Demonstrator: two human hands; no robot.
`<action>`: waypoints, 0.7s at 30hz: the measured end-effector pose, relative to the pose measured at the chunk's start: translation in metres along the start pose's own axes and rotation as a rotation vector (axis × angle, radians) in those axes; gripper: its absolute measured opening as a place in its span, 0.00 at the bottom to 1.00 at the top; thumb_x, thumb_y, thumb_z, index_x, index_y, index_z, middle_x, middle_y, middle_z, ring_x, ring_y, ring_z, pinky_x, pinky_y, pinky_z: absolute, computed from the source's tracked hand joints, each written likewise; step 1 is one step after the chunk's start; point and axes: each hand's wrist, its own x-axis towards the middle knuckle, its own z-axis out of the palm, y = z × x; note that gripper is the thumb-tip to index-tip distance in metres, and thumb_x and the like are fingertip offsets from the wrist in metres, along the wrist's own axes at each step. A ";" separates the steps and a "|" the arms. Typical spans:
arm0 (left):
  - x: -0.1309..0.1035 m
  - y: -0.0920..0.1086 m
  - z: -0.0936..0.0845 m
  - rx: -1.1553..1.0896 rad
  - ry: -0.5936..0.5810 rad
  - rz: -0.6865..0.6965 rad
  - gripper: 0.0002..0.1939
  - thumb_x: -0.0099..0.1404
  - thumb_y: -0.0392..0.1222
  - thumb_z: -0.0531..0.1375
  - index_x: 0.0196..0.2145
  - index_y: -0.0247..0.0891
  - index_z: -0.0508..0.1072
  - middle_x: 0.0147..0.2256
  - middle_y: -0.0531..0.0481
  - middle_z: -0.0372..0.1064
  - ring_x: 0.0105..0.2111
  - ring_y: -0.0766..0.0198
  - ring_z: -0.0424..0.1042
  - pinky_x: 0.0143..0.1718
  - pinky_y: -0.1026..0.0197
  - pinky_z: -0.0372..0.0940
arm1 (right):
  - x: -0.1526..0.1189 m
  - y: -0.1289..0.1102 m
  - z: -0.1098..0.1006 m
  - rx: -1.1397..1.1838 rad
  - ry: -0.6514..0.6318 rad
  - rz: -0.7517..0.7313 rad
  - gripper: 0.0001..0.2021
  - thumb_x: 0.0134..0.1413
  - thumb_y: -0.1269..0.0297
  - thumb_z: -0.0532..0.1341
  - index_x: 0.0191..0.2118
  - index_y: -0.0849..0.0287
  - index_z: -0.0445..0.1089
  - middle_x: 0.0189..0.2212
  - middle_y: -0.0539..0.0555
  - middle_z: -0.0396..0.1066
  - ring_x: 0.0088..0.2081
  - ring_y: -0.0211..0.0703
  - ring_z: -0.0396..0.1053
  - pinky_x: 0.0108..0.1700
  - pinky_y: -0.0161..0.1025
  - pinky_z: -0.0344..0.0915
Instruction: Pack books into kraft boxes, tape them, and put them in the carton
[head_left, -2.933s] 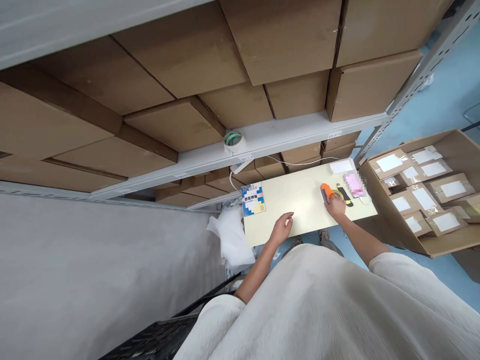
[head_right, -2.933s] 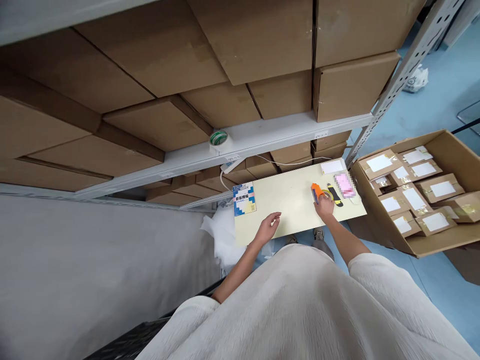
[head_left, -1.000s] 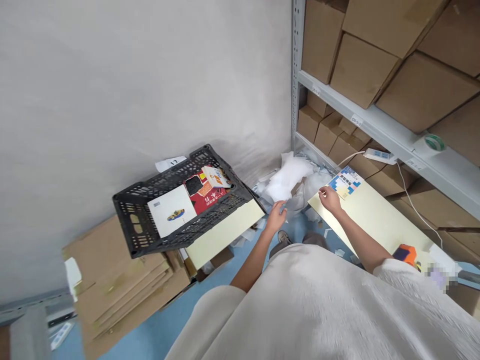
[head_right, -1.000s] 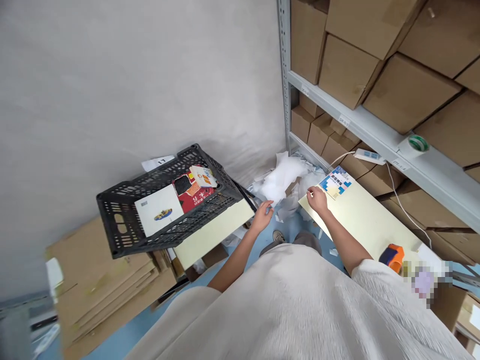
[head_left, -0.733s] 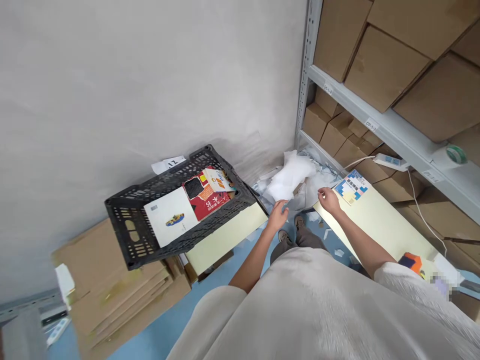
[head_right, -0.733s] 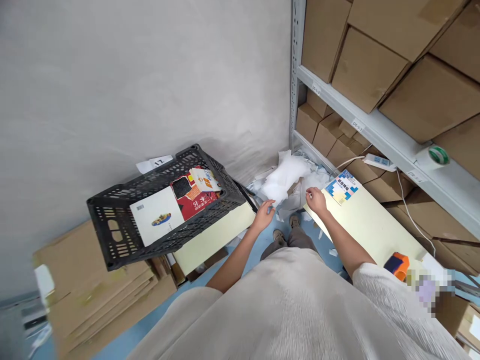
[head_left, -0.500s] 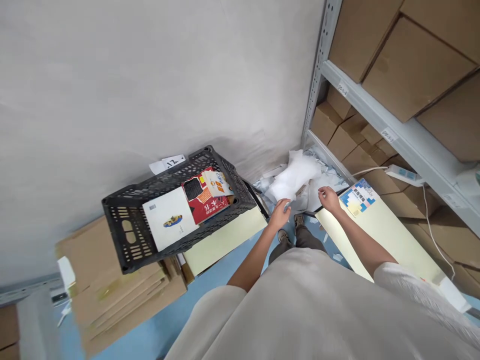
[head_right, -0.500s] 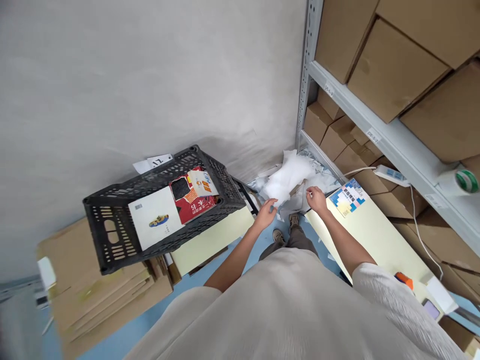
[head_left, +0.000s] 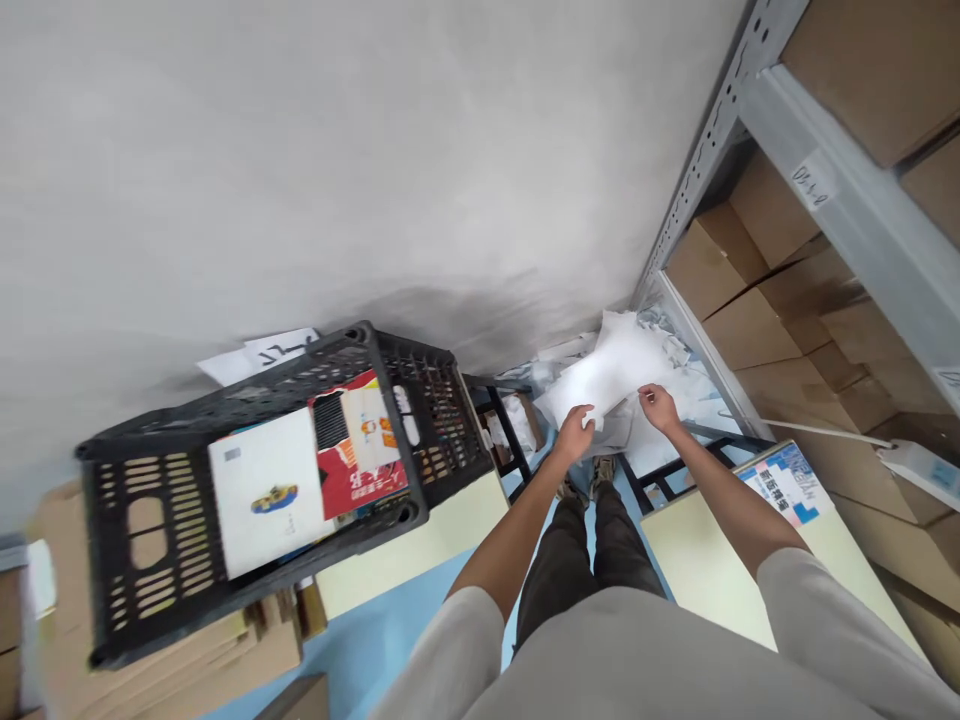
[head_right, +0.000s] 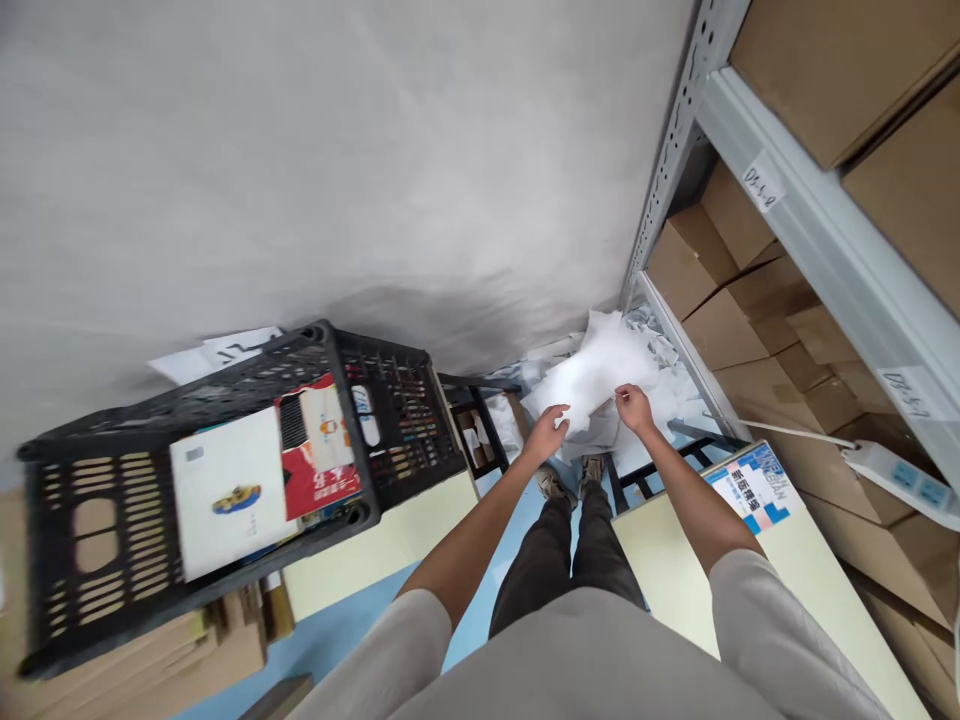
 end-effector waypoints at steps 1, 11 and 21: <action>0.013 -0.010 0.007 -0.011 0.009 -0.024 0.18 0.69 0.35 0.63 0.56 0.43 0.79 0.57 0.41 0.76 0.55 0.52 0.79 0.62 0.46 0.73 | 0.008 0.007 0.009 0.004 -0.010 -0.002 0.11 0.59 0.66 0.59 0.42 0.56 0.78 0.43 0.57 0.81 0.39 0.47 0.77 0.51 0.47 0.76; 0.123 -0.123 0.067 -0.013 0.020 -0.199 0.14 0.68 0.33 0.63 0.51 0.40 0.80 0.55 0.38 0.78 0.53 0.49 0.80 0.65 0.43 0.71 | 0.075 0.083 0.097 -0.081 -0.142 0.110 0.11 0.62 0.69 0.60 0.44 0.56 0.79 0.45 0.56 0.81 0.40 0.45 0.79 0.52 0.44 0.76; 0.177 -0.187 0.100 0.064 -0.033 -0.346 0.15 0.64 0.34 0.68 0.49 0.39 0.80 0.66 0.35 0.71 0.70 0.41 0.66 0.73 0.42 0.60 | 0.093 0.136 0.151 -0.073 -0.185 0.174 0.10 0.60 0.69 0.61 0.43 0.56 0.80 0.46 0.57 0.82 0.41 0.46 0.78 0.53 0.45 0.76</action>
